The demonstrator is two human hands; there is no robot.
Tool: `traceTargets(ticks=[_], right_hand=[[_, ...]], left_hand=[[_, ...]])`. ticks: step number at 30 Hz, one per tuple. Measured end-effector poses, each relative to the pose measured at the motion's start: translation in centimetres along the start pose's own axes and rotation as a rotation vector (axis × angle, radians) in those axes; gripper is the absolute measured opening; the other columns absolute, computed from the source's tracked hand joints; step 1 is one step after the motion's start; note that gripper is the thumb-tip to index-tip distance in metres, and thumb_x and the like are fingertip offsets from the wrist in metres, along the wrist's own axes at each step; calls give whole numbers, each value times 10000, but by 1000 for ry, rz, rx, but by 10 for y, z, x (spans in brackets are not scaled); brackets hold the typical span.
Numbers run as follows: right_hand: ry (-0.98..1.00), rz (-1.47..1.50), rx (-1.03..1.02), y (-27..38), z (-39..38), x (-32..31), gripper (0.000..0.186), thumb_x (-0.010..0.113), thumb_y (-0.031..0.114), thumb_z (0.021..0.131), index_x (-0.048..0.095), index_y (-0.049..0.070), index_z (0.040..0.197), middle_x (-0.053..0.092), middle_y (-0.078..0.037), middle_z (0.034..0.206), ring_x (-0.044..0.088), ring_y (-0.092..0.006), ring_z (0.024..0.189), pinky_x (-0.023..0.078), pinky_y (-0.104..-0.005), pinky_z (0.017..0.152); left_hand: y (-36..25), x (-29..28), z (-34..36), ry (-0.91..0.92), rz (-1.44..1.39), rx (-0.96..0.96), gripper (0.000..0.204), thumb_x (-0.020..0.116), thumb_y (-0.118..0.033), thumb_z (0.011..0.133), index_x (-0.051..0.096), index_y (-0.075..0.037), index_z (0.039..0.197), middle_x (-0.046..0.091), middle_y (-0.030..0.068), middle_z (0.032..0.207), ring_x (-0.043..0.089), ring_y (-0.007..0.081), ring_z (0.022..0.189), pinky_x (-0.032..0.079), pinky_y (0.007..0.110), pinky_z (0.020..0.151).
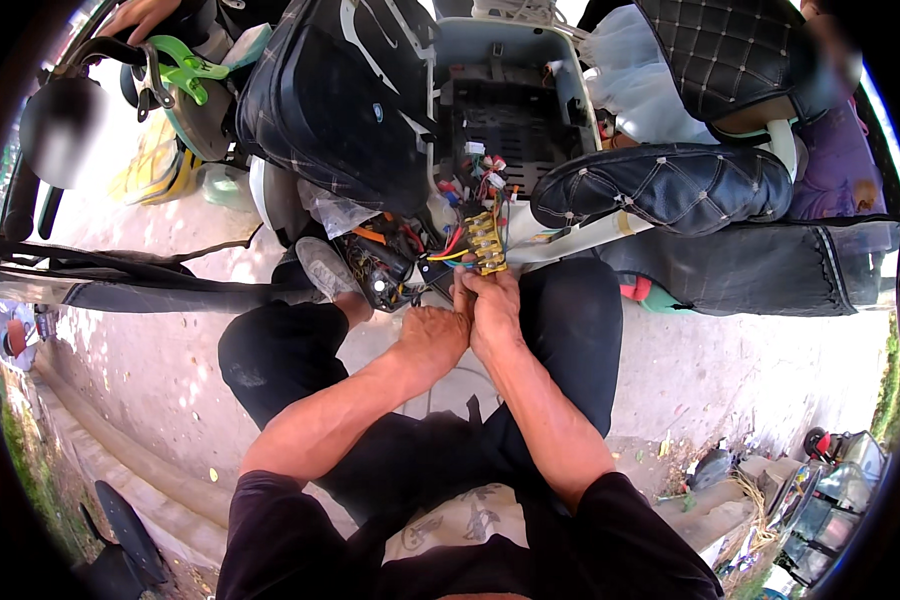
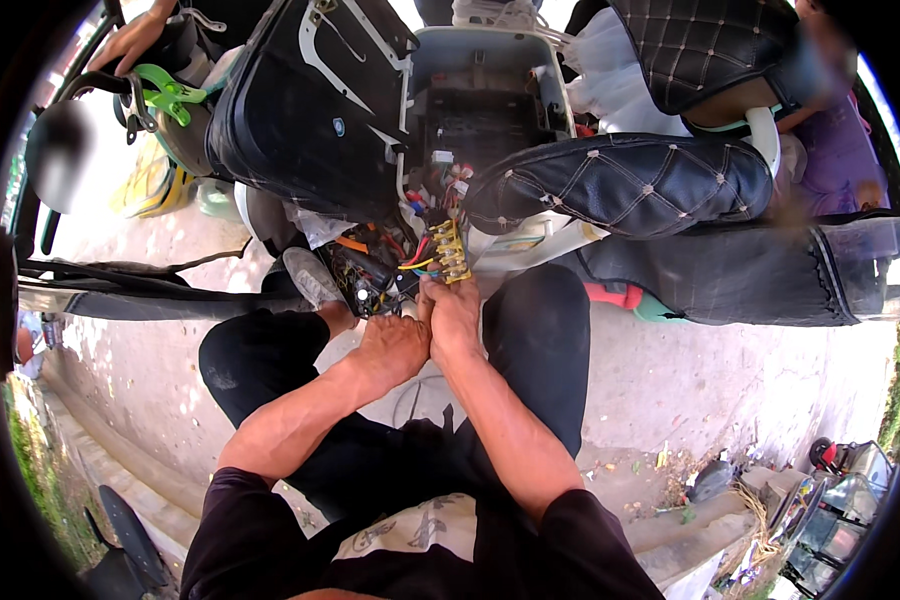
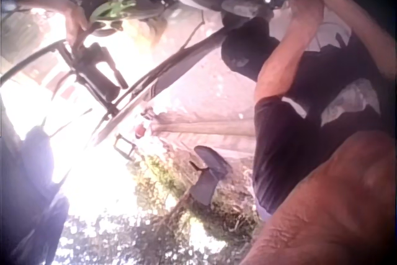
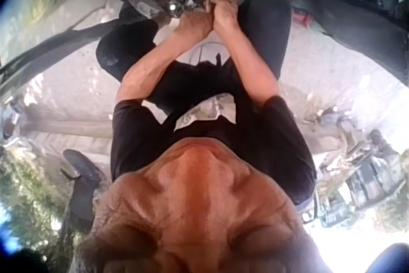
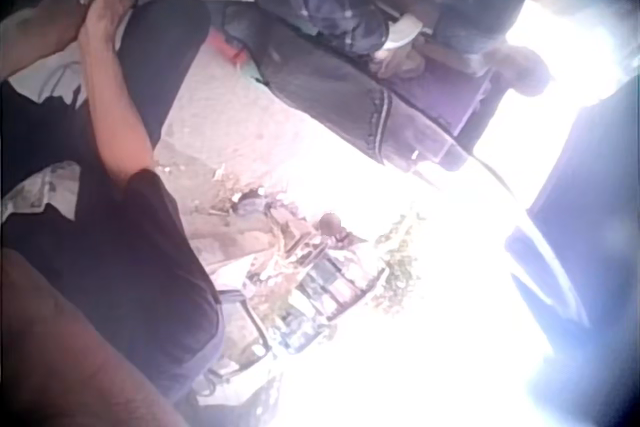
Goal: The person sits on the ground and works on the scooter's wiring under the seat. They connect and disconnect wires to a yellow terminal block and handle a black rectangular electronic component, repeatedly attaching and detaching it.
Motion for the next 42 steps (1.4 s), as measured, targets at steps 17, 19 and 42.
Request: traceTargets(ticks=[17,19,42], right_hand=[[2,0,0,-1,2,-2,277,509,-67,913,602,14,1162,630,-80,1034,624,-185,884,539,-320,797],[-10,18,-3,2,-1,1,281,506,-68,914,602,14,1165,630,-87,1031,620,-191,871,539,-318,793],[10,62,13,-5,4,0,283,493,-83,924,586,15,1173,615,-80,1037,643,-153,928,546,-267,734]], left_hand=[[1,-2,-1,-10,26,1,669,540,-95,907,265,214,1432,744,192,877,744,307,770,559,420,610],[1,-5,-2,-64,11,18,537,547,-96,892,415,182,1332,742,216,867,748,342,770,571,459,615],[3,0,-2,-88,17,43,662,560,-82,870,314,235,1397,728,193,798,739,326,698,548,447,548]])
Point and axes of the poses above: each hand's wrist, its own z-axis towards the middle knuckle, its own x-axis out of the palm, y = z × x, the point moved 9 cm from there along z, towards the middle knuckle
